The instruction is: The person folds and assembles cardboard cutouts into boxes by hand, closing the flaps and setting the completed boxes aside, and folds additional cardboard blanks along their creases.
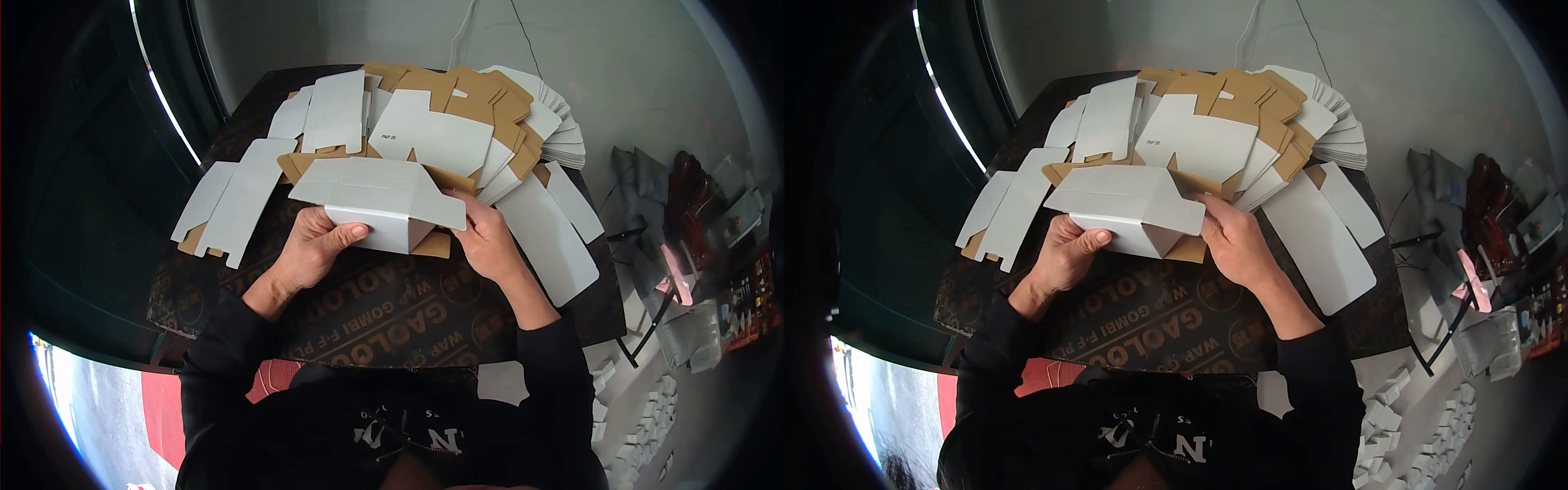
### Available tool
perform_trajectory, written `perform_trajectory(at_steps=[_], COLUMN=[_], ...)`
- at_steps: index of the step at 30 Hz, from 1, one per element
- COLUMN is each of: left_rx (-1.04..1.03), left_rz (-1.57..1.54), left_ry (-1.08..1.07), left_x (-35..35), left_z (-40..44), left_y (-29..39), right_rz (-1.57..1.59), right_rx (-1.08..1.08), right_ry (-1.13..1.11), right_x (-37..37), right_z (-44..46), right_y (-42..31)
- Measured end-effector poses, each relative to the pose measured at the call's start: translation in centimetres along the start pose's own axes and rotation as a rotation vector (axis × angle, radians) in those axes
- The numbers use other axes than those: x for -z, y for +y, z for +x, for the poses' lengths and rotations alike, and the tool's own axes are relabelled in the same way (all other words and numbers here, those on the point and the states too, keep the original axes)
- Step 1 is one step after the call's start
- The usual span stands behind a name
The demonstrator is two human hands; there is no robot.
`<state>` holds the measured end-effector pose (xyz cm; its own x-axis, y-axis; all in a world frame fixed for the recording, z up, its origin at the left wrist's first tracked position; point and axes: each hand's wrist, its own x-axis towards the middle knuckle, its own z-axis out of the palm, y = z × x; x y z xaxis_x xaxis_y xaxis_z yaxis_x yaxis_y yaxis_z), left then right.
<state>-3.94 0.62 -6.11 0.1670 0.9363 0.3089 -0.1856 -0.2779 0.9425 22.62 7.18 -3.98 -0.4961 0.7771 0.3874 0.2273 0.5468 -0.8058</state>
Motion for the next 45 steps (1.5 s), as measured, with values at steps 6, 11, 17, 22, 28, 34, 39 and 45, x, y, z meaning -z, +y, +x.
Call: perform_trajectory(at_steps=[6,11,17,22,28,34,39,45], left_rx=[0.095,0.174,0.168,0.062,0.007,-0.088,-0.133,-0.183], left_rz=[-0.074,-0.186,-0.126,0.05,-0.052,-0.308,-0.494,-0.555], left_ry=[-0.002,-0.022,0.008,0.1,0.102,0.111,0.132,0.036], left_x=[-1.4,-2.0,-1.7,-1.1,-1.0,-0.7,0.5,1.3], left_z=[0.1,0.1,0.2,0.1,0.3,0.4,0.3,0.0], left_y=[0.3,0.1,0.1,0.5,0.4,1.6,2.4,2.3], right_rz=[0.124,-0.038,0.032,-0.123,0.359,0.383,0.346,0.307], right_rx=[-0.081,0.098,0.075,0.004,0.047,0.035,0.036,0.015], right_ry=[-0.005,-0.002,0.022,0.055,0.137,0.282,0.265,0.235], right_x=[-0.7,-2.3,-1.8,0.6,0.6,1.5,1.7,1.2], right_z=[-0.4,-0.8,-0.6,-0.5,-0.2,-0.3,-0.1,-0.4], right_y=[-0.2,1.5,1.4,-0.4,0.8,0.9,0.7,-0.4])
